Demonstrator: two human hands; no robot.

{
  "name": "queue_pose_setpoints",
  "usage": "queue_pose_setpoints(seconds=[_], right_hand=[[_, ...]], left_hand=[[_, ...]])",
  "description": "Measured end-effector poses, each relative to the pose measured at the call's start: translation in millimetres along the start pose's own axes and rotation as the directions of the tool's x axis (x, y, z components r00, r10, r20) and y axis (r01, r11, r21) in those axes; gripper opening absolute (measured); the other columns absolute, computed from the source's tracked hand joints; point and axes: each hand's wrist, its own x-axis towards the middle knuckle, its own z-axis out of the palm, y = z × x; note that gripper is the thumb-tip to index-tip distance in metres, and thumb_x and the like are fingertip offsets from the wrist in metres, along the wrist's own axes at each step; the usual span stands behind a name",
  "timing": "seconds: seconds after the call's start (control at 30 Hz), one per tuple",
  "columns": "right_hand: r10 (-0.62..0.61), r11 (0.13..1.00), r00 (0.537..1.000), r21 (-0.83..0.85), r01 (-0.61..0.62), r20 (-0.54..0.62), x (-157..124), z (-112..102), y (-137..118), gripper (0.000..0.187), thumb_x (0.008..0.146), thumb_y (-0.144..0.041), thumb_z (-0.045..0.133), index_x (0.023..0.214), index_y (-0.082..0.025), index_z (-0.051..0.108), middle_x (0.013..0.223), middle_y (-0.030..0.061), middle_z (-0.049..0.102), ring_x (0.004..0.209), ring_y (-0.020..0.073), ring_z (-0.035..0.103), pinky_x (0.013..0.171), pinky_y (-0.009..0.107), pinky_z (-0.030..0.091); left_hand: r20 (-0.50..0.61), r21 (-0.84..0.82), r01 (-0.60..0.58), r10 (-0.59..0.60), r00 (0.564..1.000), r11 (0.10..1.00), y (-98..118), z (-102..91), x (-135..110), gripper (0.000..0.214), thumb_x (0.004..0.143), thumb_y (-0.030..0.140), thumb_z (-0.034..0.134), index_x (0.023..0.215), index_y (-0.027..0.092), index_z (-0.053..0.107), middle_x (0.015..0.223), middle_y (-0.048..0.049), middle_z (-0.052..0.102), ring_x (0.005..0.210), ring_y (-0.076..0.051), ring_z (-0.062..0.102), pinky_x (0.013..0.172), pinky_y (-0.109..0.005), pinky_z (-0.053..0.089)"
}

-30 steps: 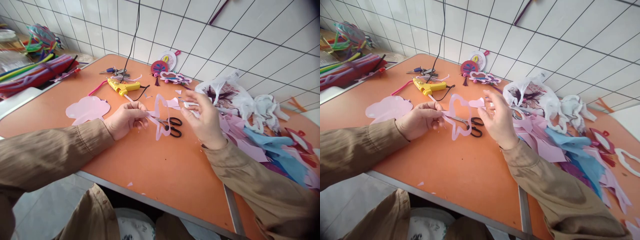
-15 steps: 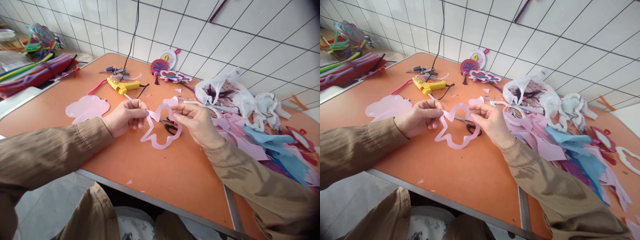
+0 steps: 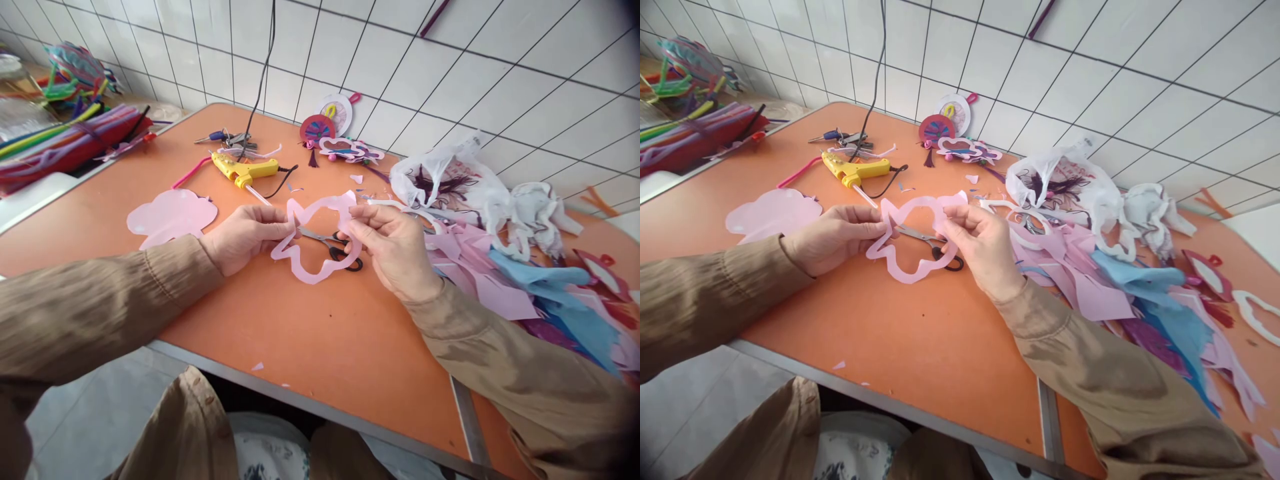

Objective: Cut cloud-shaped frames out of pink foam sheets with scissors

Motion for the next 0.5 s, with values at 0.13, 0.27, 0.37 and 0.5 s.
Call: queue_pose_setpoints(seconds=[0.13,0.27,0.37,0.5], right_hand=[[-0.057,0.984,0.996,-0.164,0.068,0.069,0.6,-6.6,0.0,0.018,0.086,-0.039,0.067,0.088,-0.023,0.074,0.082,0.0017,0.075,0.072,0.017,0.072,0.062,0.032,0.061],[-0.134,0.754,0.954,-0.597,0.274,0.269,3.8,-21.0,-5.9,0.018,0.084,-0.019,0.059,0.088,-0.023,0.076,0.095,0.0058,0.078,0.087,0.0234,0.073,0.082,0.043,0.062],[-0.116,0.527,0.89,-0.732,0.431,0.441,1.8,-28.8,-8.6,0.029,0.083,-0.014,0.061,0.103,-0.026,0.078,0.108,0.0083,0.076,0.099,0.0295,0.072,0.088,0.049,0.061],[-0.098,0.368,0.849,-0.774,0.516,0.519,-0.9,-33.0,-5.2,0.044,0.086,-0.012,0.056,0.124,-0.026,0.074,0.118,0.0118,0.07,0.108,0.0335,0.069,0.095,0.054,0.059]], left_hand=[[-0.077,-0.017,-0.003,0.001,0.997,1.0,0.6,1.3,-0.8,0.01,0.072,0.008,0.084,0.069,0.008,0.074,0.071,-0.0085,0.074,0.061,-0.014,0.07,0.057,-0.023,0.056],[-0.095,0.003,-0.021,0.021,0.995,1.0,2.2,2.9,-2.3,0.012,0.077,0.007,0.081,0.068,0.007,0.072,0.07,-0.0095,0.074,0.059,-0.015,0.07,0.054,-0.021,0.055],[-0.112,0.013,-0.017,0.019,0.994,1.0,3.7,2.5,-3.2,0.015,0.079,0.009,0.082,0.068,0.008,0.071,0.074,-0.0101,0.076,0.062,-0.015,0.073,0.056,-0.02,0.056],[-0.122,0.01,-0.003,0.005,0.992,1.0,5.6,3.2,-4.0,0.014,0.081,0.007,0.079,0.07,0.008,0.071,0.077,-0.0112,0.078,0.062,-0.015,0.073,0.058,-0.021,0.057]])
